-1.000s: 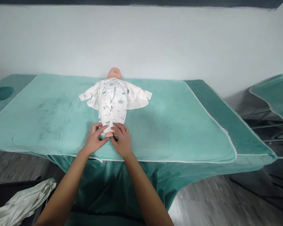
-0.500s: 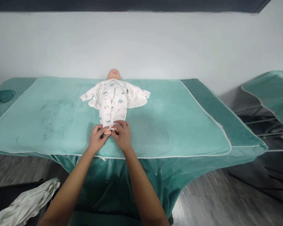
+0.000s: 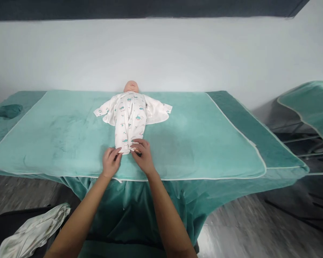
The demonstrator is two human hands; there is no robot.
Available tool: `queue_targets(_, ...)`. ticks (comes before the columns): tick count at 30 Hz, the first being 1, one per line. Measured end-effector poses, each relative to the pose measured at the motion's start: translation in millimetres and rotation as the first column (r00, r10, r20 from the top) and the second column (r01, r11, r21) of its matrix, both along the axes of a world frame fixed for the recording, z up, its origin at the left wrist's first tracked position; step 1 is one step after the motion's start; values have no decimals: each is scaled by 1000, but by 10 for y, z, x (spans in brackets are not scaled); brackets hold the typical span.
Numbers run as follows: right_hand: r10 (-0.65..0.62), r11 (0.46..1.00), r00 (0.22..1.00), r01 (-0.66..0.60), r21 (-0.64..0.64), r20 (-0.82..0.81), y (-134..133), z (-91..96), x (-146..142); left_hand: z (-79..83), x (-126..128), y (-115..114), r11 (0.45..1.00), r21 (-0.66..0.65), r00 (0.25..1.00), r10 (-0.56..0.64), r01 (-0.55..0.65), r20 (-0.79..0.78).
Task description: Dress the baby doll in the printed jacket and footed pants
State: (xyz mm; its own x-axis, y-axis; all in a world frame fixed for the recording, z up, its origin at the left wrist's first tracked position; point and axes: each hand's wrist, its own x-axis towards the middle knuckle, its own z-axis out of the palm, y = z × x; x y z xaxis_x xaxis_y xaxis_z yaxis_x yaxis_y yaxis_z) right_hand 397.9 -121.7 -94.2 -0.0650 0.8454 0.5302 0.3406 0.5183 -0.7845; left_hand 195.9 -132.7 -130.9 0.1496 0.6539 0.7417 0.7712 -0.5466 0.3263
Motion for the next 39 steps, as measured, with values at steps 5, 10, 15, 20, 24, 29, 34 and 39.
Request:
queue_targets(5,-182,982,971,171,-80,-154,-124,-128,-26,-87,-10,-91,995,-95,997,32,-24,77)
queue_targets(10,-335,934,929,306,-182,-156,-328,-241,-88,-99,13,-163,992,-123,986,44,-24,161)
queue_targets(15,-364,912,909,304,-276,-201,-332,-215,-100,-64,48,-177,987,-134,978,110,-86,178)
queue_targets(20,-316,919,872,184,-349,-373,-388,-2,13,-17,62,-187,978,-197,950,127,-72,286)
queue_targets(24,-342,924,834,216,-314,-433,-521,150,116,3,60,-191,973,-223,939,134,-63,318)
queue_targets(29,-304,921,885,180,-345,-351,-634,85,176,21,47,-208,967,-254,924,120,-25,364)
queue_targets(34,-234,935,949,160,-316,-213,-385,4,363,105,-18,-232,956,-288,899,86,47,430)
queue_targets(39,-295,952,924,306,-10,243,603,22,498,267,-175,111,870,-471,798,178,145,575)
